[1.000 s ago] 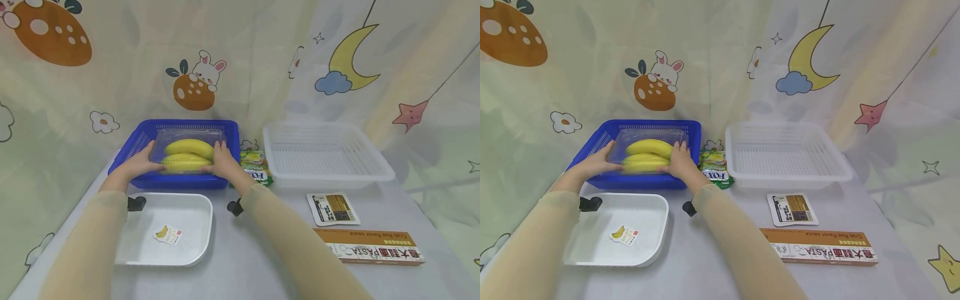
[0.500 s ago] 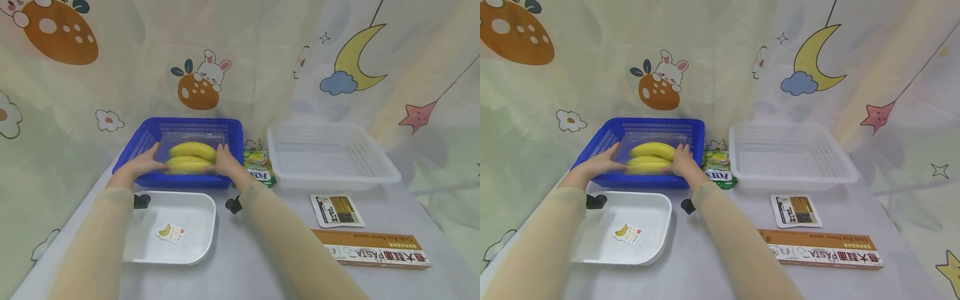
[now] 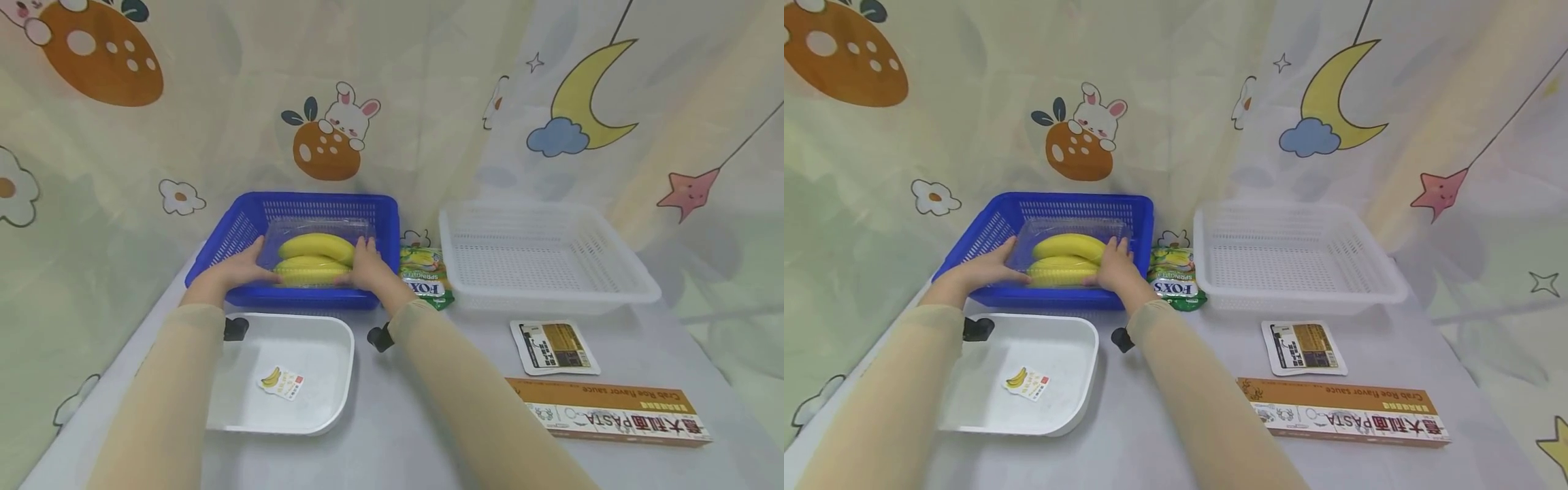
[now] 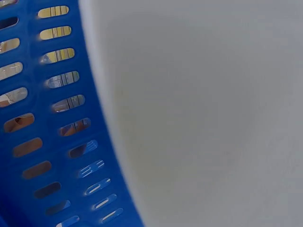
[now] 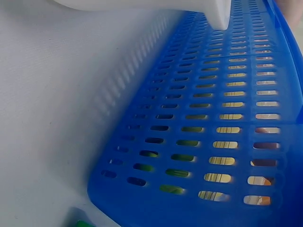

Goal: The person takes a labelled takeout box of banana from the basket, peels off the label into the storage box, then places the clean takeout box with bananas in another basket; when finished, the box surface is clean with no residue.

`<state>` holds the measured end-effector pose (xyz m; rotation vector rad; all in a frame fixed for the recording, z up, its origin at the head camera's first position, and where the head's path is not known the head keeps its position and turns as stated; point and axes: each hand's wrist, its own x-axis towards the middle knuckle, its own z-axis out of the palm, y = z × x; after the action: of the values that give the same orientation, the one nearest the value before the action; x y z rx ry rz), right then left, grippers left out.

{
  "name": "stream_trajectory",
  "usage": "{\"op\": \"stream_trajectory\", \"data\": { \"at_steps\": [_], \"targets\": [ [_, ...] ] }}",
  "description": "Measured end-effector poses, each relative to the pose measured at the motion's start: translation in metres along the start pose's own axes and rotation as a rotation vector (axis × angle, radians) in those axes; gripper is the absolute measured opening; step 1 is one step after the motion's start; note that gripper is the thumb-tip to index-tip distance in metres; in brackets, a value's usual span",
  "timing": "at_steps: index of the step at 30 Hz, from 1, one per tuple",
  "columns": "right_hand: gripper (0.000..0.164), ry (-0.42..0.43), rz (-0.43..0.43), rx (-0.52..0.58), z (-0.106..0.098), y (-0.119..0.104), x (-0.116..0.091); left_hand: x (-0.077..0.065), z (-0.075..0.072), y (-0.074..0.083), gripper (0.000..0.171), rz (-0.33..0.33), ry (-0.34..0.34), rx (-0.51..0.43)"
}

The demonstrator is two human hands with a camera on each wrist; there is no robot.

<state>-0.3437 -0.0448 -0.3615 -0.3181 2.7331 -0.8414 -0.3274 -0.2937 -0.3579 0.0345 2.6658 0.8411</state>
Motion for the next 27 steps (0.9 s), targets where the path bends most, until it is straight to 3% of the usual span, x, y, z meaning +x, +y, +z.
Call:
{"op": "stream_trajectory", "data": {
  "at_steps": [10, 27],
  "targets": [
    [0.109, 0.001, 0.006, -0.007, -0.0008, -0.0031, -0.0013, -0.0003, -0.0015, 0.001, 0.108, -0.016, -0.008, -0.01],
    [0.111, -0.004, 0.02, 0.049, 0.0033, 0.0006, 0.0022, 0.0006, -0.0002, 0.0003, 0.108, 0.03, -0.017, -0.003]
  ]
}}
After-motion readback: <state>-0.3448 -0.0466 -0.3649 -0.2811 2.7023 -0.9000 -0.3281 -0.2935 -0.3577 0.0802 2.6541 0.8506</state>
